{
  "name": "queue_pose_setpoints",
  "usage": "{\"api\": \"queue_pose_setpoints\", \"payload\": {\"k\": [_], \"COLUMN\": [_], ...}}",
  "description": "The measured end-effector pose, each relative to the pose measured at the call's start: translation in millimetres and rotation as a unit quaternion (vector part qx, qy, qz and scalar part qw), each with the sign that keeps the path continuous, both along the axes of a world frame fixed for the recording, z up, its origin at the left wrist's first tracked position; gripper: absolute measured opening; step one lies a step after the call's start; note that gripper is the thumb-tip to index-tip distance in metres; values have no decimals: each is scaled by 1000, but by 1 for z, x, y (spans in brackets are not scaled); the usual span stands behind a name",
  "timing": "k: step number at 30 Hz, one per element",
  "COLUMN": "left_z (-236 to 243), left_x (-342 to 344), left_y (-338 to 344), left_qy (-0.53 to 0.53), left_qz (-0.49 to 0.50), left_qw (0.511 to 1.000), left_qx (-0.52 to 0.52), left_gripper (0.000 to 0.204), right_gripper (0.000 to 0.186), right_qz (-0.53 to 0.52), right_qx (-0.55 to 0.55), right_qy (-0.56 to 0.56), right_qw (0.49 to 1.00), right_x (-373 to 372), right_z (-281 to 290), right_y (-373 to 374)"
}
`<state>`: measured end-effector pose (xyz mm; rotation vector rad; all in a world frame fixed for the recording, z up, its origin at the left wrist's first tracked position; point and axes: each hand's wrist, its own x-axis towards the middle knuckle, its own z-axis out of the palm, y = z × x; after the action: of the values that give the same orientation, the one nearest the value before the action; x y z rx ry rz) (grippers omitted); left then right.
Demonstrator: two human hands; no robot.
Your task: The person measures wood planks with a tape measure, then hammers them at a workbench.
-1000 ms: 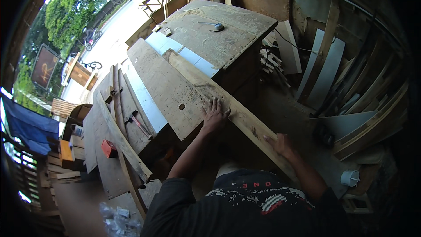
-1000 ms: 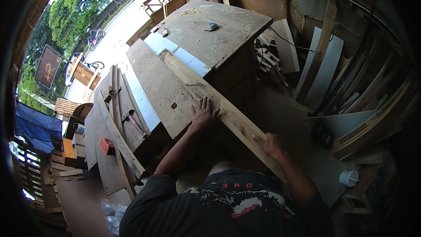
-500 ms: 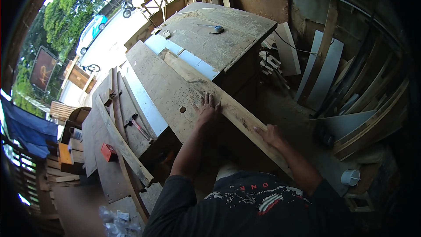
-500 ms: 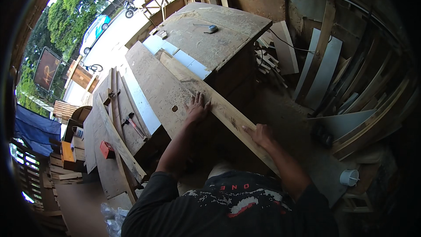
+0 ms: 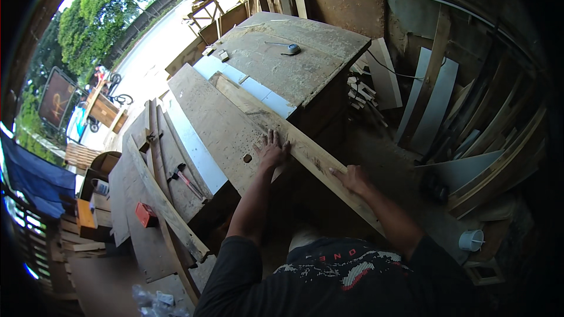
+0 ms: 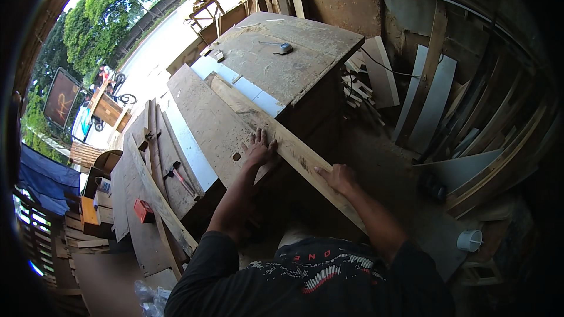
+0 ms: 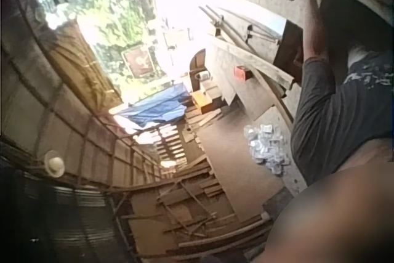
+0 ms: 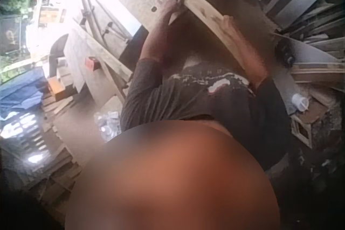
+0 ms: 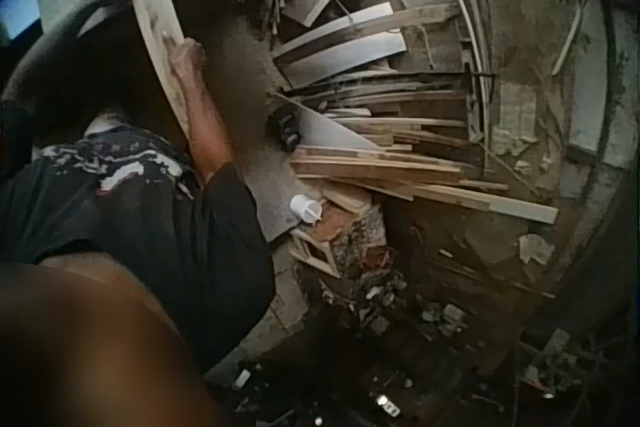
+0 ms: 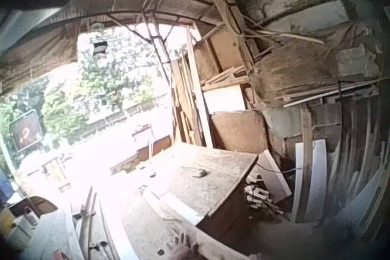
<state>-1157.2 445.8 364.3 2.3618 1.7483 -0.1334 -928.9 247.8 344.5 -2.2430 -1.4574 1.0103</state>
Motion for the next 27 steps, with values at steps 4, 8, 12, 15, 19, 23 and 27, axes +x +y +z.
{"api": "queue_pose_setpoints", "payload": {"k": [4, 8, 12, 15, 19, 23, 27], "left_z": [-6, -18, -27, -26, -25, -27, -23], "left_x": [-9, -26, -29, -29, -29, -28, -27], "left_y": [1, -7, -9, -11, -10, -8, -10], "left_qy": [-20, -75, -104, -102, -105, -102, -107], "left_qz": [-10, -32, -44, -56, -61, -83, -99], "left_qw": [1000, 993, 982, 980, 981, 979, 973], "left_qx": [13, 80, 154, 161, 151, 159, 176], "left_gripper": [72, 66, 63, 63, 62, 61, 58], "right_gripper": [85, 87, 84, 84, 85, 86, 86], "right_qz": [-7, -4, -3, -3, -8, -6, -2], "right_qx": [27, -14, 27, 69, 54, 47, 29], "right_qy": [-14, 29, -21, -51, -58, -39, -16], "right_qw": [1000, 999, 999, 996, 997, 998, 999], "right_x": [-3, -9, -16, -22, -30, -32, -38], "right_z": [-16, 0, -17, -22, -16, -19, 2], "right_y": [15, 29, 49, 63, 79, 97, 108]}}
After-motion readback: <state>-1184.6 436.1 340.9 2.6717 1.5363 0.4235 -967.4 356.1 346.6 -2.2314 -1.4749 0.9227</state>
